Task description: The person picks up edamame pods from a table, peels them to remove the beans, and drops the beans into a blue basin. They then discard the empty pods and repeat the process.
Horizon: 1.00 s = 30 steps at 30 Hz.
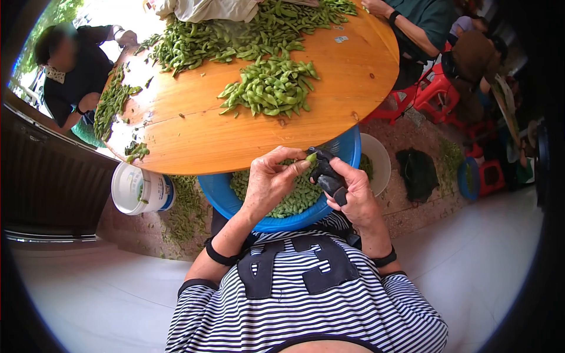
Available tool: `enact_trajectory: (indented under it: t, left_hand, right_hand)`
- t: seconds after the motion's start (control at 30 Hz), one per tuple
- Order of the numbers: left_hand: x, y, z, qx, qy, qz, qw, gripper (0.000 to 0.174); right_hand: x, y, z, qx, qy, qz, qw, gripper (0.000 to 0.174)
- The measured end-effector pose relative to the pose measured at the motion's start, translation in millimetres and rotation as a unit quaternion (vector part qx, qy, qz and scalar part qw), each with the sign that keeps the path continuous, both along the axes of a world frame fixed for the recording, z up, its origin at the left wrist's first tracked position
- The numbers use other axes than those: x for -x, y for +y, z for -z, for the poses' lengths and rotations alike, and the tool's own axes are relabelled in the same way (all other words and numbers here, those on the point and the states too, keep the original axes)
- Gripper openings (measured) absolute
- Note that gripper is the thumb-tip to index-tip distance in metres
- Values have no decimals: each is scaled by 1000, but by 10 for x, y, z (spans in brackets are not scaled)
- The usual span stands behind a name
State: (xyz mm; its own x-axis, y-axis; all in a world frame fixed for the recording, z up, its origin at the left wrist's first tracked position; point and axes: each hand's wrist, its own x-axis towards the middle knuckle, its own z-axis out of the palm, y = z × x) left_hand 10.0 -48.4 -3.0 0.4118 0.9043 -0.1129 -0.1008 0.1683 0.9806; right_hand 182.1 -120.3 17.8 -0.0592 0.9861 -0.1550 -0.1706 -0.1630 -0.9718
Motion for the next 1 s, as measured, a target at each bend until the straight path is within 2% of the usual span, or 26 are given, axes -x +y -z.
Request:
enact_trajectory:
  t: [0.13,0.2,0.33,0.4,0.43,0.5,0.63,0.73,0.8,0.83,0.87,0.9,0.93,0.97,1.0]
  left_hand:
    - [-17,-2,32,-13,1,-7,1000,12]
    - [-27,12,103,-90,4,-16,996,11]
    - [21,16,39,-43,1,-2,999,8]
    - [82,76,-13,112,-73,74,988,6]
    - [88,99,-9,111,-73,75,988,6]
    - [99,125,34,132,-117,94,980,7]
    - [110,144,60,142,-151,108,972,7]
    - [28,101,21,152,-160,83,972,11]
    - [-12,76,52,62,-79,78,992,15]
    - [-28,52,101,64,-80,77,992,15]
    - [-42,33,165,-17,-21,38,999,16]
    - [-52,19,164,-98,39,0,994,18]
    - [-49,-2,145,-146,98,-11,984,18]
    - [-51,2,124,-147,98,-11,984,18]
    - [-53,14,109,-226,114,-22,967,18]
  right_hand:
    - [12,12,31,-28,-72,19,997,48]
    - [-7,7,79,-46,-67,17,997,47]
    - [-27,65,85,-78,-93,5,993,44]
    - [-85,94,196,5,103,-33,994,40]
    - [-103,113,246,4,103,-32,994,40]
    - [-120,136,318,-20,189,-69,979,36]
    - [-83,166,257,18,179,-66,981,37]
    - [-54,149,257,22,183,-41,982,38]
    - [-37,118,270,-48,39,-19,998,31]
    - [-11,117,244,-46,39,-20,998,31]
    - [34,120,191,-125,-111,5,986,35]
    - [77,125,119,-200,-259,31,945,41]
    - [101,109,62,-178,-270,36,946,50]
    - [105,103,43,-179,-269,36,946,50]
    - [108,97,32,-181,-292,48,938,49]
